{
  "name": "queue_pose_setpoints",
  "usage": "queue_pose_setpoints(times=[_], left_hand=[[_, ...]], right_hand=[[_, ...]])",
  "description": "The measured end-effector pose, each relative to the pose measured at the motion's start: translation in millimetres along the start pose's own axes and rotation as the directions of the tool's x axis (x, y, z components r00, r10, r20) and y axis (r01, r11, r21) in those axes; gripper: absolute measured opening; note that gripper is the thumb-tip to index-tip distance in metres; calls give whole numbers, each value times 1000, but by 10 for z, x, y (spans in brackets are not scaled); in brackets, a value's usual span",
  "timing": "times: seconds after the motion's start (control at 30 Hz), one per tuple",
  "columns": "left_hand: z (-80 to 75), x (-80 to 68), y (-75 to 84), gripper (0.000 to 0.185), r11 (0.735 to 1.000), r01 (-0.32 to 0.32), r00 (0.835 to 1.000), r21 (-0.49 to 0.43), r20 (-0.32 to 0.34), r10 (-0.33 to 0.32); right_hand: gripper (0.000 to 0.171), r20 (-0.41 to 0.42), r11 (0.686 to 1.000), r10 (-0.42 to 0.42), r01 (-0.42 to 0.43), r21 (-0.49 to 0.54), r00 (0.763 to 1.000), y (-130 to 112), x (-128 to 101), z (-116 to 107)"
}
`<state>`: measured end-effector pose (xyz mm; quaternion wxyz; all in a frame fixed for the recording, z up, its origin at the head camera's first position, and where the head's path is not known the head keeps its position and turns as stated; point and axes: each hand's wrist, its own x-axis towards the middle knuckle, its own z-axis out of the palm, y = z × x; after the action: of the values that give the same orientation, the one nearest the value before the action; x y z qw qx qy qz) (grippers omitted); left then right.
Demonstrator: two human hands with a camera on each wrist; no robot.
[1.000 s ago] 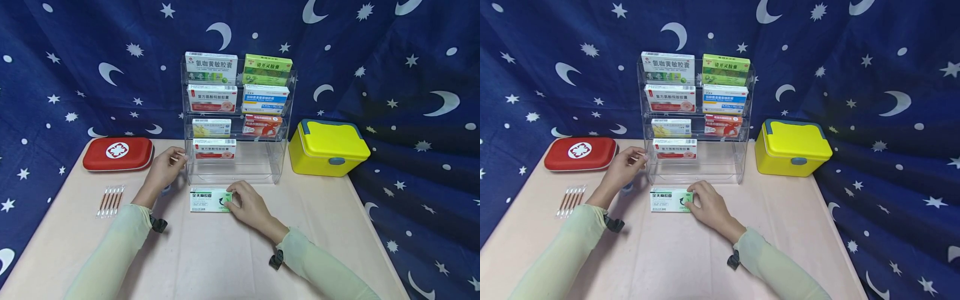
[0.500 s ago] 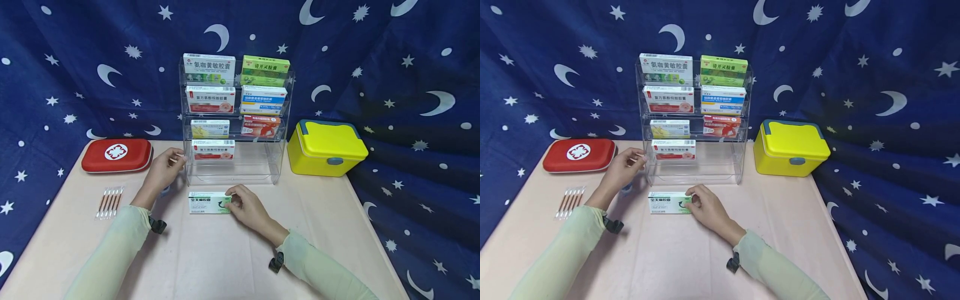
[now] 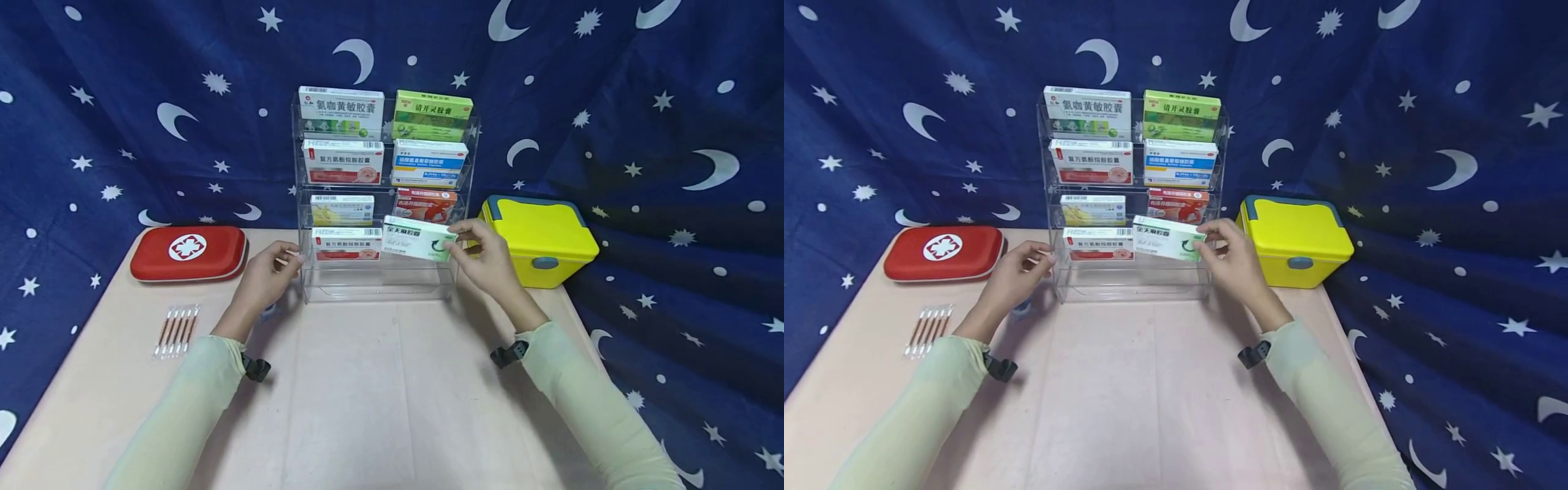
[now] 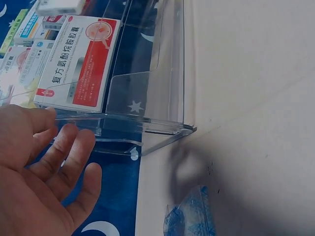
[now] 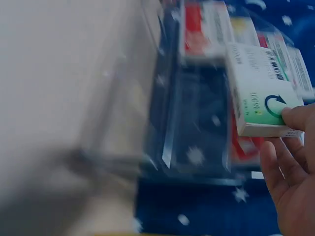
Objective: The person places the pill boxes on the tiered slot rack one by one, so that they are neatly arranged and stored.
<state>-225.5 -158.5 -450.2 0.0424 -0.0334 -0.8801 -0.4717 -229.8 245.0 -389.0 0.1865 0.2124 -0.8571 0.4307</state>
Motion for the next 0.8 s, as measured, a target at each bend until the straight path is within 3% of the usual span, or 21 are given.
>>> queue_pose_setpoints(times=[0.17,0.4,0.8], left_hand=[[1,-9,19,28,1000,-15,1000,-5,-4,15],[23,-2,41,28,1000,-16,1000,-16,7,16],[29,4,57,30,1000,-9,1000,-11,22,9]], right_hand=[[21,36,987,-51,56,-151,998,19,229,-231],[20,188,960,-56,105,-260,981,-8,312,-195],[18,208,915,20,66,-398,978,5,301,-178]])
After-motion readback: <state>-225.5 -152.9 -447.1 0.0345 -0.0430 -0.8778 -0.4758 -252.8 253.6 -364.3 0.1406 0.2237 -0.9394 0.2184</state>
